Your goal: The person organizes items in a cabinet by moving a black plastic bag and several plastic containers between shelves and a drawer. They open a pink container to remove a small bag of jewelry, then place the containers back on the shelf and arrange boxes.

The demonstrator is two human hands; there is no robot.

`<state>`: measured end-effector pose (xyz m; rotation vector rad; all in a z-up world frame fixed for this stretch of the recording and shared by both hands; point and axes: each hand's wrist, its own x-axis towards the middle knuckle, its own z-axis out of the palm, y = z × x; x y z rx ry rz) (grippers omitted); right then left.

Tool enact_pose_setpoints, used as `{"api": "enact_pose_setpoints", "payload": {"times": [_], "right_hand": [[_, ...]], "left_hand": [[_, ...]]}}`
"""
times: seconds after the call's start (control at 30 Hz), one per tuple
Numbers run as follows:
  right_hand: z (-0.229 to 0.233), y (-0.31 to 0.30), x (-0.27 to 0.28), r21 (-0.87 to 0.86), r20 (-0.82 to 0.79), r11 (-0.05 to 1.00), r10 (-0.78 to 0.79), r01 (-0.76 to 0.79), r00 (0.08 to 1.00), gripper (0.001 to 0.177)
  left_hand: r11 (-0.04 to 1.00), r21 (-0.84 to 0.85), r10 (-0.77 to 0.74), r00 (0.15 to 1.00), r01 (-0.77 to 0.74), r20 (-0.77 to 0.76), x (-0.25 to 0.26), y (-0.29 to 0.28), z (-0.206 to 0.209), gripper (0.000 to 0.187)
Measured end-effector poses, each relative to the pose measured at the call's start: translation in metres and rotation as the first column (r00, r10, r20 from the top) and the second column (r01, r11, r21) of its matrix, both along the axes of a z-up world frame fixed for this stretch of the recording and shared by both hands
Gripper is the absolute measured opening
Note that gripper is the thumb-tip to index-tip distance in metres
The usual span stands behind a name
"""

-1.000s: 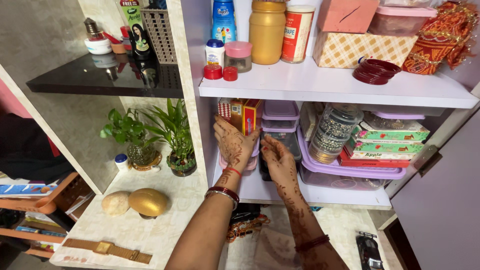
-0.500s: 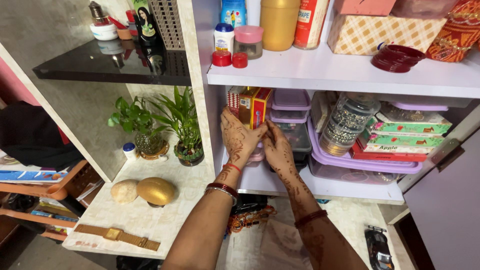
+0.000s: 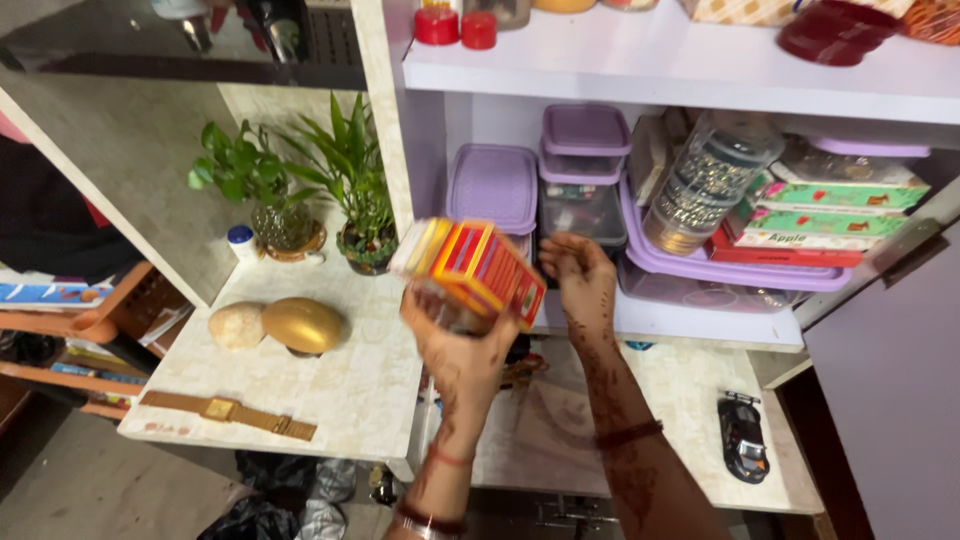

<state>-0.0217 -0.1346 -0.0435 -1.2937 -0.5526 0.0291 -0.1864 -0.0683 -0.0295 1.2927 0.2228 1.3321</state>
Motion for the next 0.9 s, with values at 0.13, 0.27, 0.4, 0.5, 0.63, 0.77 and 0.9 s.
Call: {"api": "enact_pose_setpoints", "payload": {"times": [0.13, 0.27, 0.4, 0.5, 0.63, 0.77, 0.9], "right_hand": [[0.023, 0.033, -0.023, -0.441, 0.674, 0.865, 0.144, 0.238, 0.725, 0.025], [0.033, 0.088, -0.026, -0.449, 0.858, 0.672, 0.509, 0.590, 0.073, 0.029], [0.025, 0.133, 0.003, -0.205, 0.628, 0.419, 0.750, 0.885, -0.209, 0.033], [0.014, 0.169, 0.001, -0.068, 0.534, 0.073, 0.845, 0.995, -0.025, 0.068], [0.018, 0.165, -0.016, -0.166, 0.277, -0.079, 0.953, 0.983, 0.123, 0.060], [0.017, 0.172, -0.017, -0.215, 0.166, -0.164, 0.965, 0.963, 0.201, 0.056], [0.003, 0.187, -0.006, -0.246, 0.190, -0.221, 0.944, 0.944, 0.270, 0.046]], "left_hand": [[0.990, -0.099, 0.078, 0.975, -0.100, -0.207, -0.044, 0.000, -0.031, 0.108], [0.987, -0.141, 0.033, 0.967, -0.071, -0.254, -0.067, 0.005, -0.034, 0.112], [0.986, -0.162, 0.005, 0.974, -0.042, -0.226, -0.071, 0.008, -0.027, 0.111], [0.981, -0.195, -0.020, 0.978, -0.022, -0.209, -0.069, 0.010, -0.026, 0.111], [0.990, -0.129, 0.024, 0.974, -0.055, -0.227, -0.071, 0.017, -0.030, 0.109], [0.995, -0.030, 0.082, 0.959, -0.094, -0.270, -0.076, 0.022, -0.039, 0.109], [0.992, -0.057, 0.088, 0.947, -0.111, -0.308, -0.083, 0.026, -0.044, 0.109]]}}
